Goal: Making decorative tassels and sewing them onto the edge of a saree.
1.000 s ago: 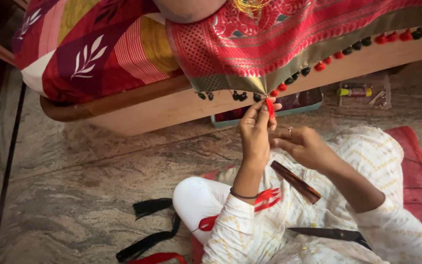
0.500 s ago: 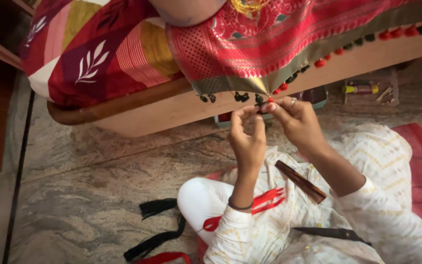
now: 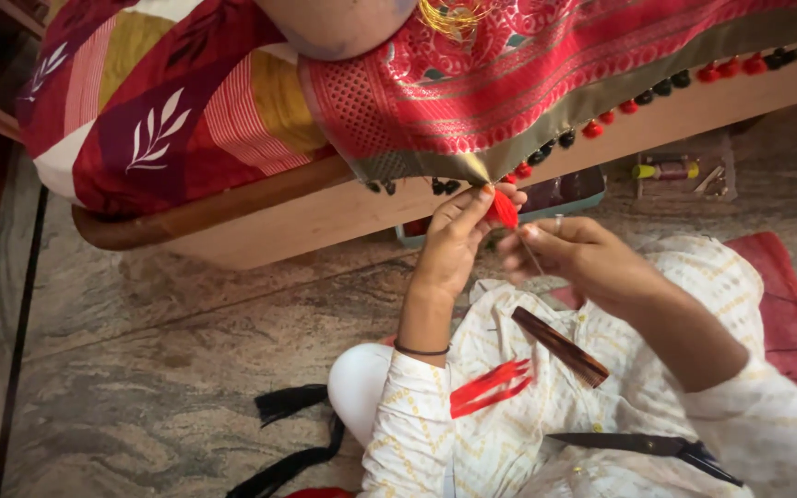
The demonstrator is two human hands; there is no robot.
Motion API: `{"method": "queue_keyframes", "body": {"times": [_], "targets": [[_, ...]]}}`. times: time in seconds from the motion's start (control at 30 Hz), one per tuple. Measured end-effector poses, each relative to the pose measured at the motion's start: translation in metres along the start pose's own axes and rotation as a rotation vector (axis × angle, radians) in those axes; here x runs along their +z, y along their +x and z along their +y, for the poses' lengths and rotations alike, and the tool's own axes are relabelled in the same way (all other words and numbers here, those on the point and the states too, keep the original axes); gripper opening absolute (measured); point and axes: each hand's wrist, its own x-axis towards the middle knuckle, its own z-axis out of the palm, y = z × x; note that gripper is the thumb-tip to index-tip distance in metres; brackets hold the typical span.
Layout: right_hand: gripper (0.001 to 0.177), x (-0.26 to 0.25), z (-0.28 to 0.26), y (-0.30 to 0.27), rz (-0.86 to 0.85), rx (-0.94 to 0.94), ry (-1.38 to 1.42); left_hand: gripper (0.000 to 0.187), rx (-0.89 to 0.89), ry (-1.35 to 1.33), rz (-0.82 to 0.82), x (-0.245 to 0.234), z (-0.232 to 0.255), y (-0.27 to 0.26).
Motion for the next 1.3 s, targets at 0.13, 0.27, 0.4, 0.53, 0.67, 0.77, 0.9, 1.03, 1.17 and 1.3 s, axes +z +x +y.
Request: {"method": "queue_keyframes", "body": {"times": [0.13, 0.27, 0.4, 0.53, 0.67, 0.77, 0.9, 1.03, 1.17, 1.3], "targets": [[0.032, -0.025, -0.004, -0.012, 0.046, 0.005, -0.304, 0.028, 0.13, 0.196, 0.026, -0.008, -0.009, 0.0], [0.029, -0.037, -0.001, -0.018, 0.055, 0.018, -0.447, 0.022, 0.264, 0.627, 0.217, 0.02, 0.004, -0.02], [0.028, -0.033, 0.029, -0.016, 0.057, 0.001, -0.473, 0.025, 0.566, 1.167, 0.4, 0.036, -0.012, -0.03], [0.023, -0.015, 0.056, -0.005, 0.202, -0.04, -0.777, 0.025, 0.343, 0.512, 0.485, 0.039, -0.05, -0.019], [0.019, -0.002, 0.05, 0.001, 0.272, -0.149, -1.054, 0.023, 0.2, -0.044, 0.432, 0.032, -0.055, -0.015], [0.033, -0.013, 0.036, 0.012, 0.178, -0.553, -1.01, 0.021, 0.192, -0.035, 0.32, 0.019, -0.052, -0.021], [0.025, -0.003, 0.002, 0.038, 0.241, -0.311, -0.451, 0.02, 0.055, -0.135, 0.266, 0.007, -0.06, -0.021], [0.024, 0.007, 0.012, 0.054, 0.123, -0.174, -0.106, 0.014, 0.046, -0.185, 0.285, 0.011, -0.065, -0.025], [0.024, 0.002, 0.044, 0.052, 0.185, -0.421, -0.396, 0.016, 0.489, 0.755, 0.681, 0.05, -0.022, -0.043], [0.023, 0.008, 0.053, 0.039, 0.215, -0.346, -0.311, 0.018, 0.584, 0.787, 0.598, 0.029, -0.015, -0.021]]}}
